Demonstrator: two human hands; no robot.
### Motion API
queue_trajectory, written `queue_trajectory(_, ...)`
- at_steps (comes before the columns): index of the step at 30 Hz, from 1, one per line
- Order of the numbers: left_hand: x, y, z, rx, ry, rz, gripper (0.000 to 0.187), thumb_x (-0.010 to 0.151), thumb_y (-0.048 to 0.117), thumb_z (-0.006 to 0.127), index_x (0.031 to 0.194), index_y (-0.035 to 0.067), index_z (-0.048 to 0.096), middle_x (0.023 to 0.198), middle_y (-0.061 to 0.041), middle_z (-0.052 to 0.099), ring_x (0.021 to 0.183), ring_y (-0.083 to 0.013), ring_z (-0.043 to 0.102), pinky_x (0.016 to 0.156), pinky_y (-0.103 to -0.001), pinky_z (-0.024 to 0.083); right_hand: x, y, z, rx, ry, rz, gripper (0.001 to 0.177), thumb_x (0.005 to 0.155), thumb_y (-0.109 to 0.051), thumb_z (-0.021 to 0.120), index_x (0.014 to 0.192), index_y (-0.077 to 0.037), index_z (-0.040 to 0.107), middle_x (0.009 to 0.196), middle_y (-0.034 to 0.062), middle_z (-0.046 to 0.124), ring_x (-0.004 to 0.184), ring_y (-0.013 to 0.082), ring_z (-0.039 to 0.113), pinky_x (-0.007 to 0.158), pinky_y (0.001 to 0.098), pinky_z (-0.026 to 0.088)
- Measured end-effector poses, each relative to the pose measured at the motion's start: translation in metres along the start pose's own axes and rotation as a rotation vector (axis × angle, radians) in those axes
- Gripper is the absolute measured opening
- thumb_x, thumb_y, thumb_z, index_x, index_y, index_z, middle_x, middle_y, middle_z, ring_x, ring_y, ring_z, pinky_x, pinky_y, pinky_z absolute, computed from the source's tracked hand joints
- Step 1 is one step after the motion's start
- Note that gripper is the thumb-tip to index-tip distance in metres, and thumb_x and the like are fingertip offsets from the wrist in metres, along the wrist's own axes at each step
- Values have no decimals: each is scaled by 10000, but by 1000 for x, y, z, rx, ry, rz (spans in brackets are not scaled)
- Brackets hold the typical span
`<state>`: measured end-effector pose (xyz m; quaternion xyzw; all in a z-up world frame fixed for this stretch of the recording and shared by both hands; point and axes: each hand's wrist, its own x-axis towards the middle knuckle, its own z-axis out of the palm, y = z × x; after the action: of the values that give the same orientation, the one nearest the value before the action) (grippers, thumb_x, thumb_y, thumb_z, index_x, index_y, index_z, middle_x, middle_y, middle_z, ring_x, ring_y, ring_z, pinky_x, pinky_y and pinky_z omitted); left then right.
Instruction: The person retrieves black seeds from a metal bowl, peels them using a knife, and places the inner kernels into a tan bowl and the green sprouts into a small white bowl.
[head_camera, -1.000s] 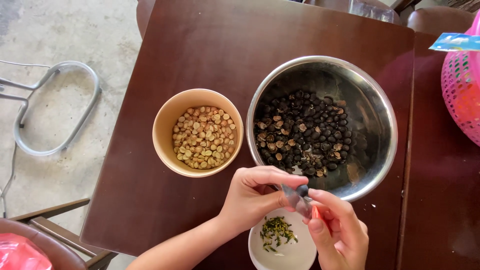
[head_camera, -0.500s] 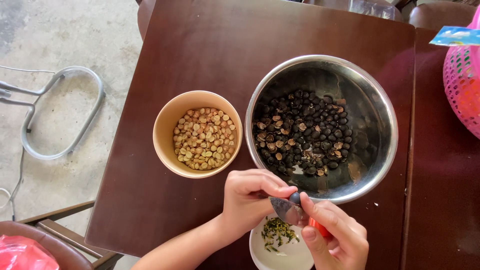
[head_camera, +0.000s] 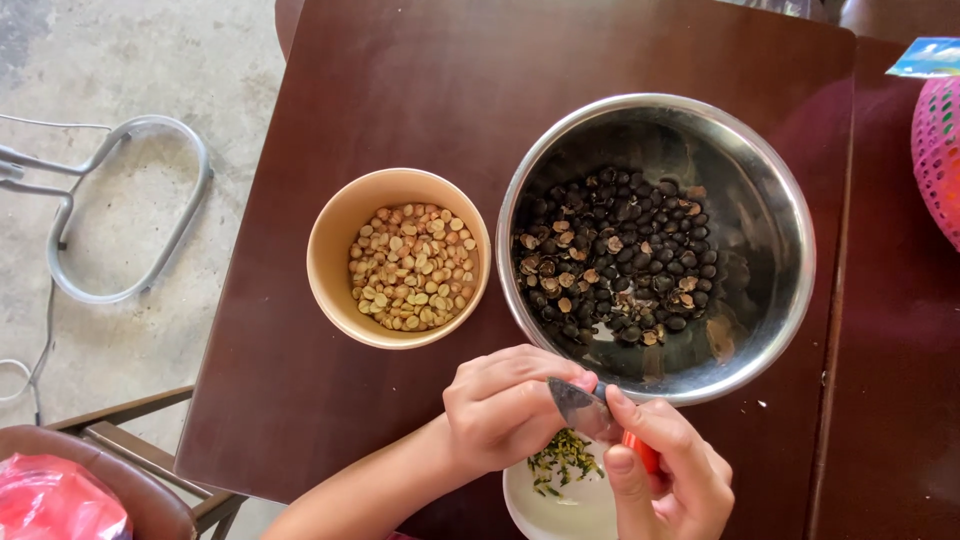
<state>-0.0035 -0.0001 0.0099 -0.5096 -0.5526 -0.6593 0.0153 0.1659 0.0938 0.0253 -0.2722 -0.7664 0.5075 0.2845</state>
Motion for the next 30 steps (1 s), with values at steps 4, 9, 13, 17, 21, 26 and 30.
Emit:
queue_trajectory(4, -1, -6, -3, 31, -83, 89, 151, 816, -56, 752, 952, -9, 704, 1026, -133, 740, 932, -292, 789, 834, -364, 666, -8, 10, -1, 153, 25, 112, 355, 966, -295, 734, 1102, 32, 705, 870, 102, 705, 780, 93, 604, 718, 219, 486)
queue_trajectory(9, -6, -7, 13, -132, -40, -131, 184, 868, -63, 746, 1047, -24, 738, 1010, -141, 757, 880, -257, 782, 781, -329, 658, -11, 7, 4, 107, 90, 137, 422, 921, -311, 773, 1162, 16, 657, 855, 108, 696, 749, 88, 604, 671, 201, 460)
queue_trajectory(13, -11, -5, 15, -216, -32, -185, 239, 877, -52, 776, 1105, 0, 731, 1010, -135, 763, 904, -251, 781, 797, -326, 654, -4, -6, -1, 27, 49, 106, 529, 896, -397, 760, 1232, -11, 628, 948, 122, 758, 808, 116, 751, 700, 229, 597)
queue_trajectory(17, -14, -4, 17, -245, -37, -207, 265, 851, -34, 821, 1091, 21, 723, 1043, -138, 769, 940, -259, 790, 829, -326, 660, -4, -8, -3, 55, 33, 135, 548, 879, -392, 775, 1237, 4, 650, 941, 148, 742, 822, 136, 749, 735, 263, 631)
queue_trajectory(21, -16, 1, 19, -294, -32, -301, 263, 842, 18, 859, 1062, 31, 715, 1061, -141, 770, 958, -260, 797, 832, -315, 655, -2, -6, -6, 48, 13, 50, 476, 909, -362, 770, 1210, -5, 678, 923, 138, 759, 757, 111, 723, 703, 245, 615)
queue_trajectory(26, -16, 0, 16, -334, -46, -306, 263, 854, 52, 869, 1057, 26, 704, 1072, -148, 765, 959, -263, 792, 790, -294, 648, 8, -8, -7, -16, -33, -149, 400, 953, -335, 751, 1209, -33, 692, 886, 118, 764, 766, 111, 750, 721, 227, 599)
queue_trajectory(30, -16, -3, 14, -260, -59, -231, 213, 887, 30, 850, 1039, 5, 702, 1063, -138, 764, 930, -263, 796, 767, -297, 656, 10, -10, -7, -51, -27, -102, 381, 932, -323, 750, 1179, -37, 708, 848, 110, 765, 740, 126, 761, 690, 230, 605)
